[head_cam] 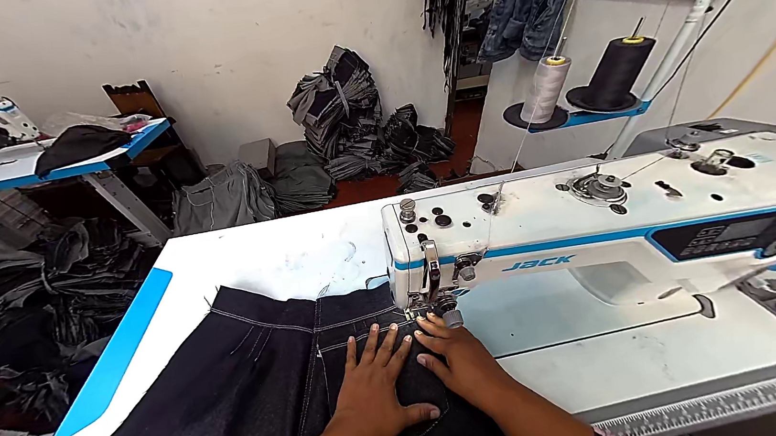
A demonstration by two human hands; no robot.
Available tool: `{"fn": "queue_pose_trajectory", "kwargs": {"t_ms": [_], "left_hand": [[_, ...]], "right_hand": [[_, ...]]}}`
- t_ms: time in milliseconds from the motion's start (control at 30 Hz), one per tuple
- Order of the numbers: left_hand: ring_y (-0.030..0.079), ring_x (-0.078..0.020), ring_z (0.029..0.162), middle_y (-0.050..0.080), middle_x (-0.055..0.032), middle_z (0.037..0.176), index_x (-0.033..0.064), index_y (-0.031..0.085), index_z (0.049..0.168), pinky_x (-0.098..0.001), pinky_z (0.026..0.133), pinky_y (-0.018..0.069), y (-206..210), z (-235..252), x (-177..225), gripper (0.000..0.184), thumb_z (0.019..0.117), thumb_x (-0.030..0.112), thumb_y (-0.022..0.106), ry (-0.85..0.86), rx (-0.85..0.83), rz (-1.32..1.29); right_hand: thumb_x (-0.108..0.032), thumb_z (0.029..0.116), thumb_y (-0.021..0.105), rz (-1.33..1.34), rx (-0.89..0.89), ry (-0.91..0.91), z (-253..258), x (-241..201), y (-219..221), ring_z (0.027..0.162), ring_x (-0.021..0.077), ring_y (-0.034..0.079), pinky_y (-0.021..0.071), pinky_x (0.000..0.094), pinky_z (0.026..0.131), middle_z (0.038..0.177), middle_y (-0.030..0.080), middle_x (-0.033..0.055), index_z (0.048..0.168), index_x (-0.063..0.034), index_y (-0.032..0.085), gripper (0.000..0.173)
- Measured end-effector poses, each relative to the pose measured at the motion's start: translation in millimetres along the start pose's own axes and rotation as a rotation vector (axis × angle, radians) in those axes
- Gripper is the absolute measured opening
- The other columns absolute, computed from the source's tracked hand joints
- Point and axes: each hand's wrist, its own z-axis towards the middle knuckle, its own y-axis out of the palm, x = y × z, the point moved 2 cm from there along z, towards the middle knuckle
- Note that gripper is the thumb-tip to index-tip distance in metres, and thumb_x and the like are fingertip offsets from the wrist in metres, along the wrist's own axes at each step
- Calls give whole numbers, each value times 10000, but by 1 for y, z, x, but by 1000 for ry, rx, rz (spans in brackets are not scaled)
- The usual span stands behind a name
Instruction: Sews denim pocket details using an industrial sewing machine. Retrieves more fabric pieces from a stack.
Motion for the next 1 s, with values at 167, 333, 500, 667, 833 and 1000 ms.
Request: {"fn": "queue_pose_trajectory", "kwargs": {"t_ms": [167, 333, 500, 667, 833, 1000], "left_hand": [[-32, -288, 1604, 60, -14, 1742, 211, 176, 1661, -648, 1224, -64, 1, 0, -2, 1112, 820, 850, 523, -1, -1, -2], [-10, -294, 1605, 93, -18, 1739, 206, 200, 1657, -647, 1227, -54, -2, 7, -11, 1136, 794, 853, 555, 26, 20, 19], [-45, -262, 1605, 76, -11, 1741, 210, 169, 1662, -600, 1242, -76, -15, 25, -19, 1124, 814, 868, 505, -4, -18, 71], [-30, -261, 1606, 132, -23, 1734, 176, 273, 1637, -595, 1247, -74, -28, 45, -25, 1089, 823, 863, 501, -51, -18, 100], [-20, -266, 1605, 119, -11, 1735, 168, 321, 1617, -594, 1245, -70, -39, 63, -30, 1075, 823, 875, 479, -104, -9, 103], [7, -271, 1605, 108, -11, 1737, 180, 266, 1639, -602, 1245, -61, -44, 81, -41, 1097, 821, 877, 484, -104, 51, 80]], "right_hand": [[-285, 1098, 414, -95, -41, 1, -6, -7, 4, 1533, 301, 329, 181, 494, 1268, 1598, 447, 125, 1477, -47, 542, 465], [-102, 1014, 519, -184, 115, -130, -63, -27, 29, 1420, 400, 488, 371, 637, 1138, 1485, 573, 156, 1367, 5, 636, 387], [-223, 1063, 460, -165, 95, -134, -68, -18, 30, 1461, 368, 443, 319, 624, 1176, 1537, 530, 110, 1418, -26, 599, 430], [-256, 1106, 358, -128, -62, -70, -46, -12, 14, 1546, 329, 293, 166, 594, 1247, 1625, 415, 86, 1511, -51, 498, 475], [-288, 1114, 329, -122, -81, -112, -18, 4, 2, 1542, 314, 306, 164, 567, 1256, 1615, 432, 86, 1503, -63, 509, 484], [-320, 1116, 313, -125, -73, -129, 6, 18, -5, 1525, 269, 350, 166, 504, 1271, 1566, 498, 92, 1498, -97, 529, 492]]}}
